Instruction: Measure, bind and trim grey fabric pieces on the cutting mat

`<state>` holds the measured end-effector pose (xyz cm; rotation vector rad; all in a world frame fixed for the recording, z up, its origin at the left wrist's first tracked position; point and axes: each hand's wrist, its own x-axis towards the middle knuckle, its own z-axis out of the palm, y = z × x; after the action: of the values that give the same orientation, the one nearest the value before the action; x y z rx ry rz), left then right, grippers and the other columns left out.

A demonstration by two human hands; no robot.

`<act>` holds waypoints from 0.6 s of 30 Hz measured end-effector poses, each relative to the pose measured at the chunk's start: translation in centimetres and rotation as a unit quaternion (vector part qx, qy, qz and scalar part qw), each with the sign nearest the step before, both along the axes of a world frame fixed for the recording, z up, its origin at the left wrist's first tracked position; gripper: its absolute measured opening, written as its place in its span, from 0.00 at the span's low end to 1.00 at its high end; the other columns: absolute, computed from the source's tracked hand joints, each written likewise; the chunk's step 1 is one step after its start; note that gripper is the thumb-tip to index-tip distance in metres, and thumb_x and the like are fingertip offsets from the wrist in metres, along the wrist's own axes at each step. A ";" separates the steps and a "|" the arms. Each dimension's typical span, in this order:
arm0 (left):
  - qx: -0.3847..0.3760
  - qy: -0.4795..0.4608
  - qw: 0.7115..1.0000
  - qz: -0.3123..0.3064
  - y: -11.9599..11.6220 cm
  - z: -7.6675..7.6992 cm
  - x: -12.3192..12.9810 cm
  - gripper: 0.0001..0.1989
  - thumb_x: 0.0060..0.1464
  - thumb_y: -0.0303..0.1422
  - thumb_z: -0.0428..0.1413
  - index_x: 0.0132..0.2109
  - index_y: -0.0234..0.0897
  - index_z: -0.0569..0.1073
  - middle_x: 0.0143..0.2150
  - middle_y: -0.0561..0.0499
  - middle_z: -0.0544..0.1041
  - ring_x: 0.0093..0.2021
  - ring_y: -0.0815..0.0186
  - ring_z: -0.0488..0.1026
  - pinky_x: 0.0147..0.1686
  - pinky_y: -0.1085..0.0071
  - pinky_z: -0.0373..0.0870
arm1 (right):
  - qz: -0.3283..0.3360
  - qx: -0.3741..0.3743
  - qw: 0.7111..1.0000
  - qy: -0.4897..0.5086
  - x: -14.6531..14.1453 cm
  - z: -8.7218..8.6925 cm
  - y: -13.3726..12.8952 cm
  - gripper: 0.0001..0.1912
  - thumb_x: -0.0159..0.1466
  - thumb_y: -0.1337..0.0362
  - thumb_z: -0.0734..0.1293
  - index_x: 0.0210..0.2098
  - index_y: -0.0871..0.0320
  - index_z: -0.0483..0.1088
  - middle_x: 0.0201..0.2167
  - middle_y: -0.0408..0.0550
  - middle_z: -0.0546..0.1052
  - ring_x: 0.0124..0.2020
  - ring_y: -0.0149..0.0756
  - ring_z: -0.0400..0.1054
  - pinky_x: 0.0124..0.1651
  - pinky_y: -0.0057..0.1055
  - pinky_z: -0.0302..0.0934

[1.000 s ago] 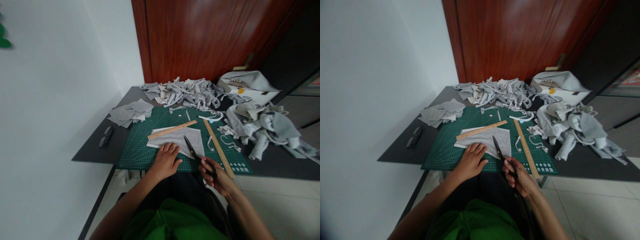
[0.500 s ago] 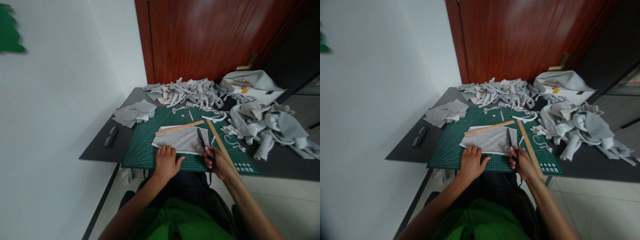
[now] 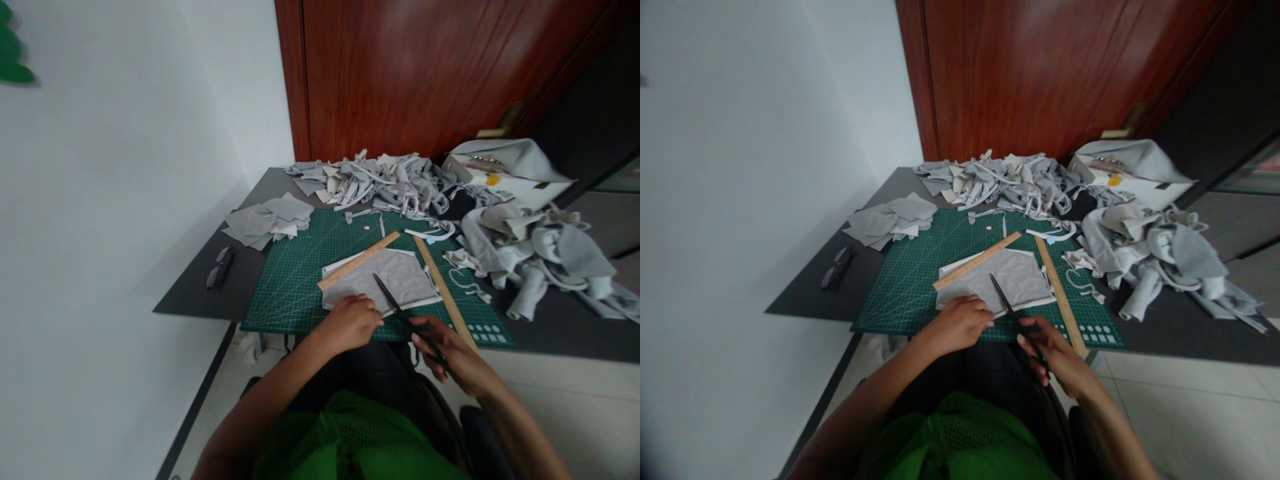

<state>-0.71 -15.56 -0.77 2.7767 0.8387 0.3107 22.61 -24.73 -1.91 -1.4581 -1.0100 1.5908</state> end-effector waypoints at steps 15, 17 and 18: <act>0.061 -0.024 0.970 0.234 0.7 -1.0 -4.3 0.10 0.62 0.39 0.62 0.45 0.39 0.74 0.49 0.44 0.76 0.55 0.51 0.70 0.55 0.55 0.68 | -0.080 -0.023 0.970 0.230 -2.5 0.9 6.0 0.28 0.49 0.52 0.83 0.35 0.55 0.65 0.24 0.34 0.68 0.16 0.18 0.52 0.14 0.16 0.46; 0.064 -0.026 0.967 0.246 0.1 -1.2 -4.0 0.14 0.62 0.41 0.61 0.50 0.38 0.74 0.53 0.43 0.75 0.56 0.49 0.69 0.55 0.53 0.68 | -0.064 -0.021 0.968 0.243 -2.8 1.0 7.9 0.26 0.49 0.55 0.83 0.33 0.55 0.64 0.23 0.34 0.68 0.16 0.18 0.52 0.14 0.16 0.46; 0.064 -0.024 0.966 0.249 0.0 -1.3 -3.8 0.17 0.63 0.42 0.61 0.54 0.37 0.73 0.55 0.42 0.74 0.56 0.48 0.69 0.55 0.52 0.68 | -0.059 -0.018 0.969 0.241 -2.9 1.1 8.8 0.26 0.50 0.56 0.83 0.33 0.55 0.64 0.23 0.34 0.68 0.16 0.18 0.52 0.14 0.16 0.47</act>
<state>-4.51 -15.60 -2.10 2.6146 1.5485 0.5289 19.72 -15.90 -0.79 -1.0522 -0.6033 1.7644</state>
